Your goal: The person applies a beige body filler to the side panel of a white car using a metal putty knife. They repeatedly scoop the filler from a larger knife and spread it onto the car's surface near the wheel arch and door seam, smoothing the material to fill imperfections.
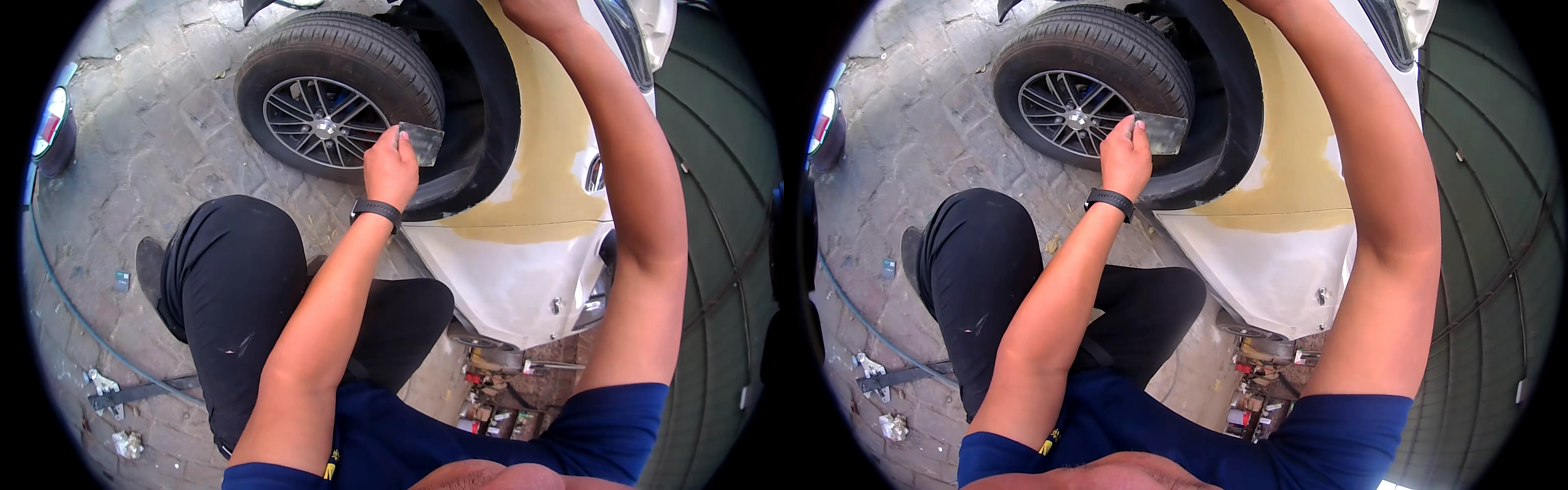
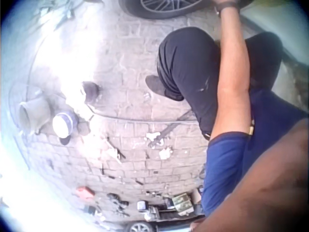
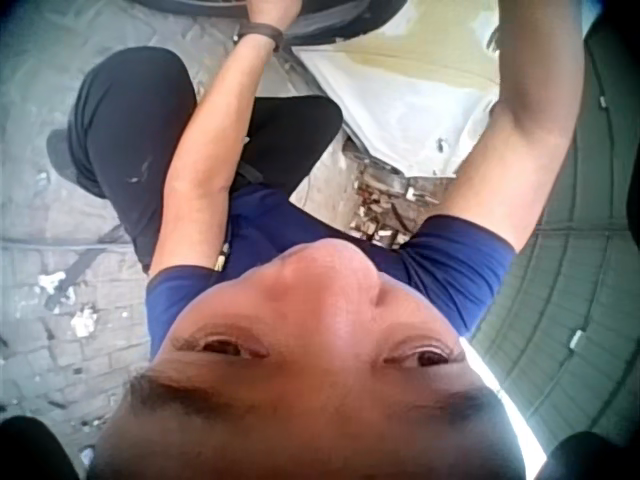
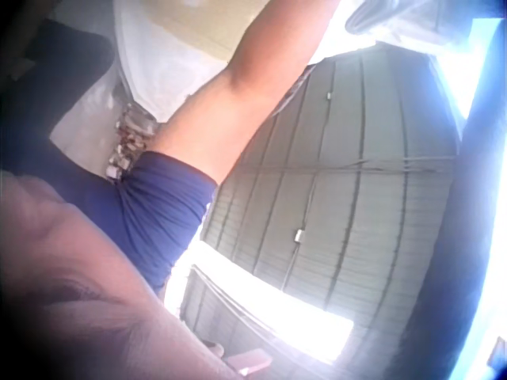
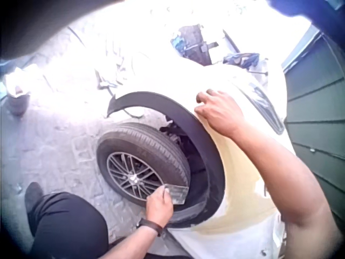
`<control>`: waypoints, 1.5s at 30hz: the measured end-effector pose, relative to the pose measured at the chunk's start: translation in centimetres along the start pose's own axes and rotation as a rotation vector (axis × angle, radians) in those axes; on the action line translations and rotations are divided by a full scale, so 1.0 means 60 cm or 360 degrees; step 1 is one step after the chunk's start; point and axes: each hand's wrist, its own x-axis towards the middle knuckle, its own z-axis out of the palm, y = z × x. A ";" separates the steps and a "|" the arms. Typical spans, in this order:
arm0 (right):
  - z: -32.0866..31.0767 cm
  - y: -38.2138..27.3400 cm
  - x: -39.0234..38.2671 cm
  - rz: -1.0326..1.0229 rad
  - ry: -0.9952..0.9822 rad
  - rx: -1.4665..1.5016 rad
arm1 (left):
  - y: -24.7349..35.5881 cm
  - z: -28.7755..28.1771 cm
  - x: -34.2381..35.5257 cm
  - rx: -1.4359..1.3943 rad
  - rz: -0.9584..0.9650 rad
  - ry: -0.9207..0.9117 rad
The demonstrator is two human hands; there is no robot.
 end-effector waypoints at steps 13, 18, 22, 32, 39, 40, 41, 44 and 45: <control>-0.010 -0.030 -0.040 0.0007 -0.0142 -0.0069 | -0.008 0.008 -0.001 -0.0003 -0.0024 0.0013; -0.015 -0.037 -0.079 0.0063 -0.0121 0.0054 | -0.008 0.009 -0.011 -0.0028 -0.0008 0.0017; -0.021 -0.055 -0.110 0.0129 -0.0138 0.0071 | -0.009 0.006 -0.011 -0.0019 0.0011 0.0020; -0.004 -0.108 -0.226 0.0293 -0.0234 -0.0159 | -0.013 -0.001 -0.014 0.0052 0.0113 0.0049; 0.014 -0.154 -0.318 0.0431 -0.0168 -0.0046 | -0.018 -0.001 -0.016 0.0098 0.0184 0.0087; 0.017 -0.162 -0.332 0.0447 -0.0160 -0.0041 | -0.020 -0.001 -0.017 0.0105 0.0187 0.0091; 0.023 -0.169 -0.347 0.0456 -0.0169 -0.0049 | -0.022 -0.002 -0.017 0.0078 0.0172 0.0050; 0.023 -0.199 -0.373 0.0531 -0.0174 -0.0010 | -0.025 -0.006 -0.018 0.0126 0.0181 0.0057; 0.027 -0.209 -0.383 0.0548 -0.0148 -0.0001 | -0.026 -0.009 -0.018 0.0154 0.0178 0.0033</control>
